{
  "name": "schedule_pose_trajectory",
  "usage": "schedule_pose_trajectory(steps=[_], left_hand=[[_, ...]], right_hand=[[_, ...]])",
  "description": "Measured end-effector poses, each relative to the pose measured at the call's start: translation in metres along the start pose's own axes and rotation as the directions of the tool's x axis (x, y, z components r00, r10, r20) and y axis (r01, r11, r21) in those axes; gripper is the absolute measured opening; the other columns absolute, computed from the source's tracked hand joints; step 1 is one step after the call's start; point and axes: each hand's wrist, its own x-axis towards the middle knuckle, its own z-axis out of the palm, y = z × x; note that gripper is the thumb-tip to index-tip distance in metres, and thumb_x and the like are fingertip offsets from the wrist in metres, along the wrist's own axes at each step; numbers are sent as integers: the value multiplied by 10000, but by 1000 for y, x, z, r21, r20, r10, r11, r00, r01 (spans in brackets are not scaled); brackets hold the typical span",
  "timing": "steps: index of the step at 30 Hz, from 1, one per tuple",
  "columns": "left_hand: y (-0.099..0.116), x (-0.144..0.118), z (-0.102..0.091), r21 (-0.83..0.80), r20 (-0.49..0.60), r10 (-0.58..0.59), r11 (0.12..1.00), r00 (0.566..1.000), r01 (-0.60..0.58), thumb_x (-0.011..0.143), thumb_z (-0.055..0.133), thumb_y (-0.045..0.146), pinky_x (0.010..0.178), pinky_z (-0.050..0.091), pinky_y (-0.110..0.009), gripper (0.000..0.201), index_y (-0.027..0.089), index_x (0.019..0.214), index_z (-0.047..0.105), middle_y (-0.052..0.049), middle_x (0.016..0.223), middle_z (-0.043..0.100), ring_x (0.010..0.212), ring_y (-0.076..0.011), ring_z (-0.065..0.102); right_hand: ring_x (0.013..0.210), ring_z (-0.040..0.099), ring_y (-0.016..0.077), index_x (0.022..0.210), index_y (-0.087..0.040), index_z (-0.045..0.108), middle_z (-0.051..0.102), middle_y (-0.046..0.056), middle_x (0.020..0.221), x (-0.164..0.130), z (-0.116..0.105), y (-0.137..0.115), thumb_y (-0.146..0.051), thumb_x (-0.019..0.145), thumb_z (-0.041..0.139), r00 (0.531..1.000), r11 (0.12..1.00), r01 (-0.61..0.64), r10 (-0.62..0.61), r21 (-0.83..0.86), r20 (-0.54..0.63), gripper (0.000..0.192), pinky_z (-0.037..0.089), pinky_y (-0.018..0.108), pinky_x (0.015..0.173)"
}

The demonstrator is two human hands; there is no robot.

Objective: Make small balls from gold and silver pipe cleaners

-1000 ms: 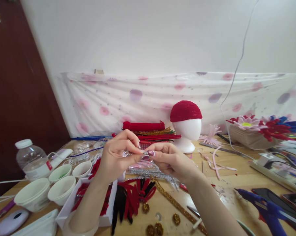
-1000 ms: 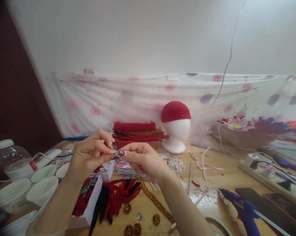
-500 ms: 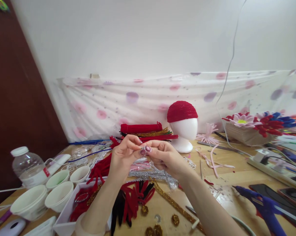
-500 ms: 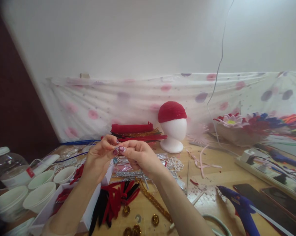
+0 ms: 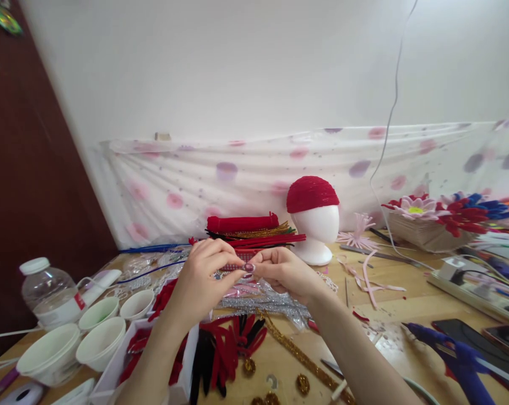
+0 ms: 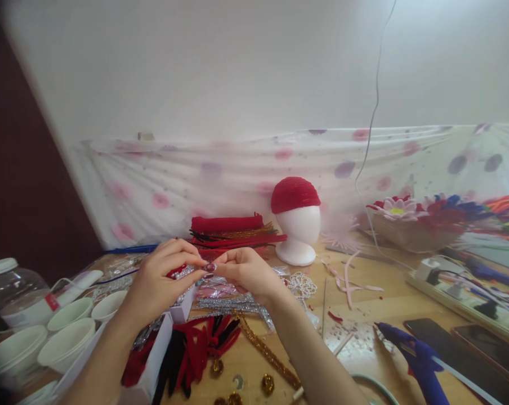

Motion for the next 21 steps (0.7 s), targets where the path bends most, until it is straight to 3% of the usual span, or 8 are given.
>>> schedule_pose_trajectory(steps=[5,8,14,17,21], left_hand=[[0,0,-1,234,170,93,963,981,-132,876,665,96,1007,381,-564,93,172,851,713,-25,846,704,836,-221,654],[-3,-1,11,252,123,85,961,989,-114,918,621,124,1028,389,-541,106,187,898,705,-24,873,715,854,-207,664],[-6,-2,31,220,-64,128,969,990,-112,924,611,119,926,499,-426,144,188,838,703,-6,762,691,755,-178,643],[-8,-2,30,241,-55,122,965,991,-106,931,586,107,941,499,-430,183,184,804,693,-3,738,689,736,-173,636],[-10,-2,25,281,36,122,951,992,-127,938,580,125,1003,454,-484,169,179,836,704,-16,785,716,769,-186,651]], right_hand=[[381,239,33,638,-160,642,452,-107,414,5,3,7,-328,608,870,996,994,37,-45,-107,-82,285,77,230,386],[372,237,33,653,-165,630,476,-98,431,7,-2,10,-358,628,861,994,993,42,-53,-114,-93,302,71,238,385],[389,155,44,694,-199,573,335,-136,431,7,-11,7,-465,639,830,999,997,21,-24,-74,-38,374,73,239,393],[413,173,52,742,-195,591,360,-122,474,5,-12,5,-433,657,832,1000,996,22,-24,-87,-17,349,87,241,399],[473,293,74,832,-187,618,470,-67,578,1,-17,6,-374,788,742,998,945,60,-68,-322,-13,229,176,238,428]])
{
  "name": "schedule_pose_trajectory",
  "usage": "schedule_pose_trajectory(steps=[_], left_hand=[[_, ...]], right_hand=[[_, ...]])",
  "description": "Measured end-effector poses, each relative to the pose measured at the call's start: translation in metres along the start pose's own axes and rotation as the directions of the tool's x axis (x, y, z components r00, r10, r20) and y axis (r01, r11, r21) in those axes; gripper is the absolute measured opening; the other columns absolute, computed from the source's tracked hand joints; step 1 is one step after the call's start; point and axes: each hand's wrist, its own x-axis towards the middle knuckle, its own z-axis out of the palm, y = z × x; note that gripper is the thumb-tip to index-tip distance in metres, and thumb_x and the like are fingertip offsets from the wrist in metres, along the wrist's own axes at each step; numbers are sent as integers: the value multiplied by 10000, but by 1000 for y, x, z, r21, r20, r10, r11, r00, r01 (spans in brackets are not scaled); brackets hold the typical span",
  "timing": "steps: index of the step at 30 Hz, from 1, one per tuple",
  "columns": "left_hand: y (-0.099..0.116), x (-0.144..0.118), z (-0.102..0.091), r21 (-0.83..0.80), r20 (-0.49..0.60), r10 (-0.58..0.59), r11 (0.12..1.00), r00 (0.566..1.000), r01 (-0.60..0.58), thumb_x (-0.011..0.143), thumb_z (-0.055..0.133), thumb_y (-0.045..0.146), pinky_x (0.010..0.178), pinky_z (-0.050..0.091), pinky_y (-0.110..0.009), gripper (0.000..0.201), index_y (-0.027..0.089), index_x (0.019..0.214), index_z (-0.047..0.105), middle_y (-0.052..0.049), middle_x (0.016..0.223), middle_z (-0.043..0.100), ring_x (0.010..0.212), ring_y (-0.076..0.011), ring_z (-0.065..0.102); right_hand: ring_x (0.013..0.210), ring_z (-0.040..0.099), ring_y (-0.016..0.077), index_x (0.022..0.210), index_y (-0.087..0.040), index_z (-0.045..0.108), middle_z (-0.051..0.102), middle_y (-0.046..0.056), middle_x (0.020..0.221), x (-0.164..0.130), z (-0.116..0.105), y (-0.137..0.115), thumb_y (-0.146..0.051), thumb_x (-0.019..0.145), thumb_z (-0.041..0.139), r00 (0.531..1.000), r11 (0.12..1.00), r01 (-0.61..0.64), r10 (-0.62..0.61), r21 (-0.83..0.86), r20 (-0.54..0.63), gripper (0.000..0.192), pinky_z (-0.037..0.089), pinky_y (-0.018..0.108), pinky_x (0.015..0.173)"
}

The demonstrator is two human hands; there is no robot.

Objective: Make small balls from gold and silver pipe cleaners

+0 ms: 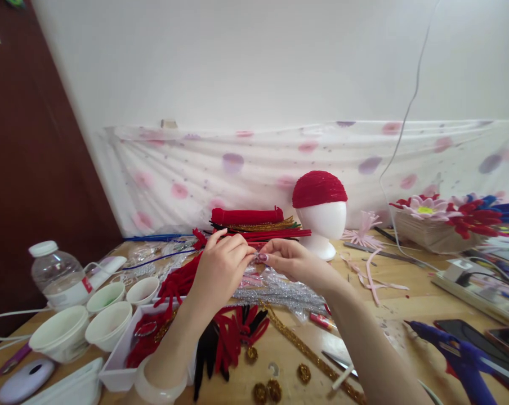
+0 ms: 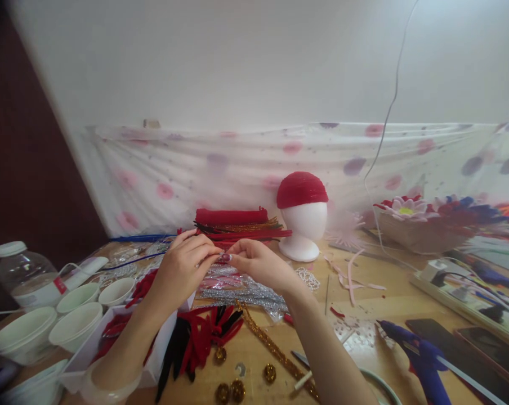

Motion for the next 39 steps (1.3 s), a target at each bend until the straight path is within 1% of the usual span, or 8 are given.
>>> schedule_pose_trajectory(steps=[5,10,15,22,25,28,35,39], left_hand=[[3,-1,-5,-65,177,22,998,984,-10,912,534,55,1089,336,-569,248,196,830,720,-5,816,722,803,-189,642],[6,2,-12,-381,174,-67,916,982,130,893,552,69,1025,410,-478,229,207,754,670,6,795,698,779,-175,636],[2,4,-15,-613,70,-317,734,946,291,928,570,219,633,457,-294,246,200,683,594,-5,711,575,692,-170,559],[8,3,-10,-673,-150,-433,704,889,229,901,625,202,706,473,-306,183,208,719,647,1,738,583,743,-166,555],[16,3,-5,-710,-241,-526,669,816,221,886,638,177,706,490,-301,176,211,714,645,11,733,573,735,-159,555],[23,3,0,-673,-348,-541,713,766,198,889,629,145,771,515,-329,180,219,725,640,12,751,597,751,-165,572],[25,-2,3,-350,-546,-330,925,770,149,883,621,66,1021,464,-480,173,225,845,677,1,834,675,796,-176,625],[34,-4,14,-363,-592,-366,916,718,168,896,627,83,966,499,-422,149,213,832,661,1,836,646,802,-165,626]], right_hand=[[536,345,98,748,-190,592,460,-53,594,-5,-7,1,-299,819,685,995,981,93,-96,-171,-11,159,213,248,486],[483,262,80,739,-197,589,388,-83,536,-11,-11,-8,-335,800,725,995,997,69,-67,-18,77,204,147,258,454],[417,151,65,719,-222,506,310,-118,467,-9,1,-10,-449,837,704,993,961,60,-85,269,84,323,83,249,393],[425,62,64,694,-222,481,232,-144,447,-3,24,-8,-467,807,730,983,841,-30,-72,541,166,367,29,230,368],[422,42,54,686,-229,444,220,-157,438,-1,35,-8,-508,734,796,986,783,-45,-67,621,156,451,19,209,361],[418,32,47,705,-232,438,229,-169,421,1,44,-7,-499,672,846,990,716,-63,-45,695,135,488,22,191,353],[415,46,42,677,-227,438,237,-170,399,2,50,-7,-439,624,878,990,656,-99,-7,749,138,491,42,177,343],[418,42,43,676,-227,441,217,-173,403,4,51,-7,-440,589,877,997,654,-47,-18,755,77,493,40,179,342]])
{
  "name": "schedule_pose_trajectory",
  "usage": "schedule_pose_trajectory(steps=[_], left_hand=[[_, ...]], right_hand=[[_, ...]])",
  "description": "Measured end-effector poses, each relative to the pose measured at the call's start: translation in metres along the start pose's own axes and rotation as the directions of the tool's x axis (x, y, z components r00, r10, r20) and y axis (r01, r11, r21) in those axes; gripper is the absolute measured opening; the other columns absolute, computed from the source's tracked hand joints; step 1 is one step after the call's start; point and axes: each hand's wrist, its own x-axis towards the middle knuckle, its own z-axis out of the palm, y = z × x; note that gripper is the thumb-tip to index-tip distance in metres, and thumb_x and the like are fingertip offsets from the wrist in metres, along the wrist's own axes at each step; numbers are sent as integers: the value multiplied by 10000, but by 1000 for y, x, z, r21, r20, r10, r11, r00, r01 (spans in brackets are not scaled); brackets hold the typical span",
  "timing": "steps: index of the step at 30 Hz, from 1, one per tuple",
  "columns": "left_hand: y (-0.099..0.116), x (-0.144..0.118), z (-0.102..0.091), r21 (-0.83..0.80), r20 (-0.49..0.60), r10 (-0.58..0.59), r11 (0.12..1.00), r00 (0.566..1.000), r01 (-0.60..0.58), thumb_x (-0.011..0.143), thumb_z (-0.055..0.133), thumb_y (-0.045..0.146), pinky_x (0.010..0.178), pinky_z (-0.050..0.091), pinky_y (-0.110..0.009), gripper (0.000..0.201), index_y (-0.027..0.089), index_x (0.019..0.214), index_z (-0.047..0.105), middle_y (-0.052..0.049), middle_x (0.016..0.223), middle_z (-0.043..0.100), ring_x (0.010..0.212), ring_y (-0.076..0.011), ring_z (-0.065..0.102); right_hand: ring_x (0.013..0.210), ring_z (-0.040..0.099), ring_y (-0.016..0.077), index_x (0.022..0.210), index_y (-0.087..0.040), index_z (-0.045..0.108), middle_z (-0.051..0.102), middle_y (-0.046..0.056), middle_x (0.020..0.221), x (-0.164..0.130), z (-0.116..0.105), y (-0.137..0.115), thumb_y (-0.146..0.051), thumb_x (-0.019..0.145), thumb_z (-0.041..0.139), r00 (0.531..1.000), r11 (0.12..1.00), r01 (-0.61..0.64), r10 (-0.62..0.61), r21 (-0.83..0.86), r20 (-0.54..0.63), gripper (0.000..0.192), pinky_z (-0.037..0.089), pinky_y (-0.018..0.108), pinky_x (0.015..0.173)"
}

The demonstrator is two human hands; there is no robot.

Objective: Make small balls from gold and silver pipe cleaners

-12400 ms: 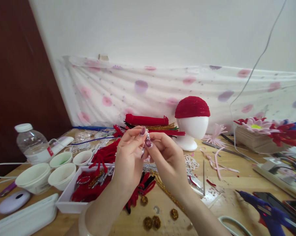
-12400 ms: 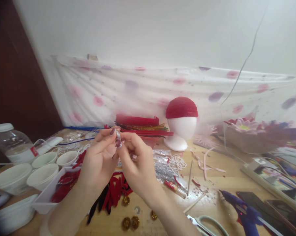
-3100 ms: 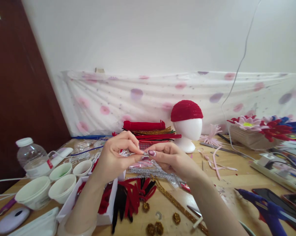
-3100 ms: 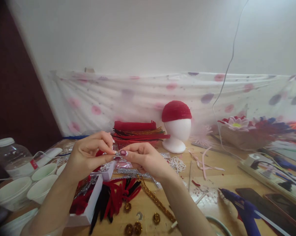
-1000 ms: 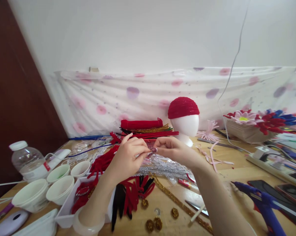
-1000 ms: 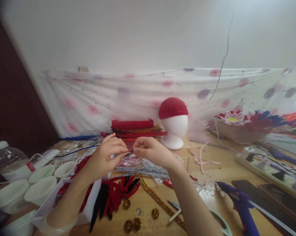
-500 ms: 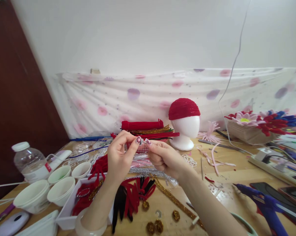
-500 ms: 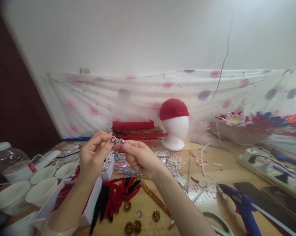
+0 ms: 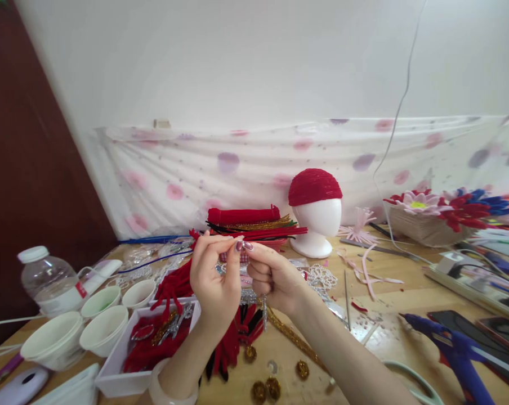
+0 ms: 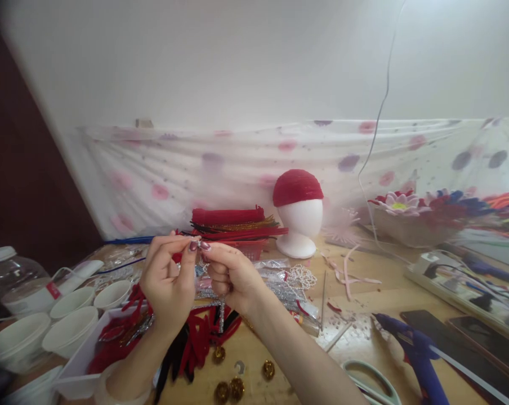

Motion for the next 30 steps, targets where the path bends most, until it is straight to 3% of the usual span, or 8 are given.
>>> schedule_pose_trajectory(steps=[4,9,14,18,21,24,26,30], left_hand=[[2,-12,9,-13,-16,-89,996,996,89,929,597,79,789,521,-299,146,207,900,661,-12,875,605,838,-157,612],[-10,-2,5,-5,189,-3,1000,982,4,919,618,82,771,503,-302,156,206,951,707,-17,888,650,850,-168,625],[-20,22,-9,46,434,112,988,894,-147,871,688,109,865,463,-463,110,207,843,731,-15,788,689,800,-216,619],[-20,27,-16,183,586,118,944,801,-273,788,761,88,1017,277,-678,152,221,759,693,-11,802,728,924,-283,620],[-21,24,-17,218,646,88,931,758,-294,765,765,83,1063,166,-708,198,220,690,643,14,772,733,954,-283,627],[-20,21,-15,231,655,76,927,752,-294,771,737,68,1077,149,-690,231,212,645,606,28,741,726,934,-263,639],[-19,22,-15,228,641,67,935,765,-272,775,717,55,1074,155,-685,251,207,621,589,33,731,717,913,-250,644],[-15,31,-20,171,602,14,974,798,-146,748,706,28,1045,223,-672,271,203,589,574,33,721,691,883,-241,645]], right_hand=[[404,51,35,612,-233,384,205,-169,394,4,-6,-3,-452,557,876,999,999,19,-21,-45,-29,541,43,186,334],[403,59,28,575,-234,354,210,-166,408,2,-18,-19,-444,559,868,996,983,46,-60,-178,-72,555,44,192,345],[376,101,31,586,-209,532,258,-152,386,0,-31,-31,-438,627,833,992,922,43,-85,-385,-92,380,55,217,359],[382,224,36,658,-159,701,513,-64,438,-1,-37,-29,-321,648,837,986,820,30,-120,-572,-119,211,92,231,386],[441,293,49,652,-148,737,545,-39,496,-2,-37,-27,-245,672,817,979,698,20,-160,-716,-128,128,130,234,426],[488,321,69,697,-155,759,534,-32,533,-6,-34,-28,-288,760,743,972,514,21,-210,-858,-103,148,175,244,456],[491,311,72,741,-165,763,527,-35,551,-8,-32,-30,-339,811,701,971,447,21,-222,-894,-89,198,186,252,461],[457,243,65,751,-177,727,406,-75,500,-10,-30,-33,-440,851,685,979,544,39,-190,-838,-78,285,157,257,438]])
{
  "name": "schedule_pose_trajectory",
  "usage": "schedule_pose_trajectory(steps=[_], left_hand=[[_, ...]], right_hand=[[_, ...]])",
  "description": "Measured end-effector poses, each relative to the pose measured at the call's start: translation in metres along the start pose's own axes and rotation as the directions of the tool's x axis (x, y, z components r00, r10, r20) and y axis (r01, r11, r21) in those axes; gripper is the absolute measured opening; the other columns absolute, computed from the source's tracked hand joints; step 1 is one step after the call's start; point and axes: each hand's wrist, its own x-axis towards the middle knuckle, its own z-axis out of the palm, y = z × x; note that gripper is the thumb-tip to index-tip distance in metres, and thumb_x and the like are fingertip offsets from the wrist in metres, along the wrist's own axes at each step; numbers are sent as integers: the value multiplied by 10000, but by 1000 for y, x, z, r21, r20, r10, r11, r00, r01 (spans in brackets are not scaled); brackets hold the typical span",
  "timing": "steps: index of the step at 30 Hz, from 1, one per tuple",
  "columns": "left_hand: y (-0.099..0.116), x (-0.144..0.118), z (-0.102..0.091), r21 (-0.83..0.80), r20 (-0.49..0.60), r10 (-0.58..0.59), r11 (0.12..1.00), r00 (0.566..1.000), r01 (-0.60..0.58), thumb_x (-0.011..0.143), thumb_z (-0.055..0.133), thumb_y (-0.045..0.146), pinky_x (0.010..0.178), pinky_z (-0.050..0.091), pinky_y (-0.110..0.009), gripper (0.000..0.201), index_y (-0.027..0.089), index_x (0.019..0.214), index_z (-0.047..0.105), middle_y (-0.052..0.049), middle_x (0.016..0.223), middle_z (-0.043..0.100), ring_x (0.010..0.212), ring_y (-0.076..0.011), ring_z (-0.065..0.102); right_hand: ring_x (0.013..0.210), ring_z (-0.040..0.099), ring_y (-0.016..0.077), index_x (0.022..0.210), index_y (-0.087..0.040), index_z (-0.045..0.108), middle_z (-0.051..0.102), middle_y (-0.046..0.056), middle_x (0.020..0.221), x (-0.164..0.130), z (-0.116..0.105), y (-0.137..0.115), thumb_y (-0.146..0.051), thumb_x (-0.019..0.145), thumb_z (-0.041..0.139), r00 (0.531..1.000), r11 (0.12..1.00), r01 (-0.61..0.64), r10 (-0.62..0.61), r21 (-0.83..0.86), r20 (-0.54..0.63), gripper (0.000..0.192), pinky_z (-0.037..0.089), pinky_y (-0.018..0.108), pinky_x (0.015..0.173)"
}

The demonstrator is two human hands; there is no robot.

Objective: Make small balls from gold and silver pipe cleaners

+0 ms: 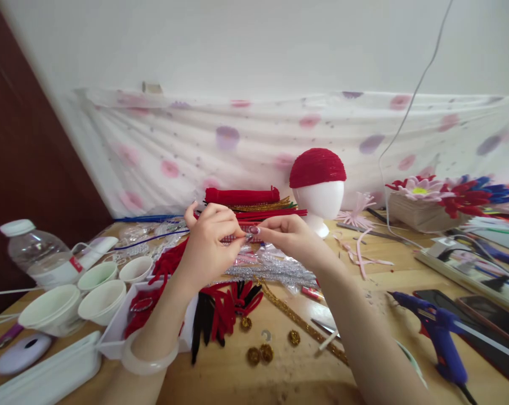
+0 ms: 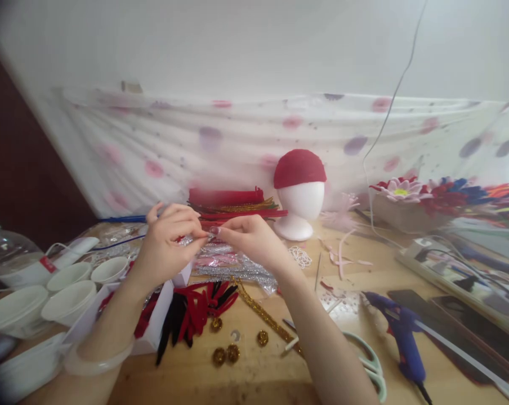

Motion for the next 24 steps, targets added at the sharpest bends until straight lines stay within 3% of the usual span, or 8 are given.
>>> schedule_pose_trajectory(steps=[5,10,13,18,24], left_hand=[[-6,3,-11,-264,3,-17,964,1000,17,766,713,83,917,436,-543,224,222,616,622,3,697,650,876,-251,618],[-13,4,-12,-481,-11,-38,877,999,28,757,742,74,890,475,-464,221,234,643,640,9,703,621,859,-231,604],[-15,4,-10,-550,-23,-38,835,999,19,764,752,83,871,484,-439,206,248,673,668,12,729,635,824,-214,604],[-15,4,-8,-516,-95,-64,856,993,6,779,751,104,800,483,-399,178,255,700,702,2,761,646,810,-203,601],[-14,1,0,-564,-114,-138,825,984,50,797,758,152,772,483,-380,139,258,717,718,-11,822,656,834,-201,606]], right_hand=[[428,150,69,807,-188,686,293,-116,461,3,-1,2,-418,839,718,978,950,-78,13,303,209,235,84,253,400],[422,79,64,727,-199,595,229,-138,453,7,6,3,-341,799,729,931,818,-212,2,534,366,208,49,232,384],[434,71,57,718,-196,597,235,-141,460,7,12,2,-317,745,771,936,772,-231,9,592,353,214,47,219,386],[427,66,52,693,-196,603,248,-139,451,5,17,0,-347,738,786,959,748,-190,1,636,284,242,45,224,383],[401,116,37,654,-189,601,325,-130,439,3,23,-3,-390,669,850,992,736,-35,-58,676,115,321,69,221,368]])
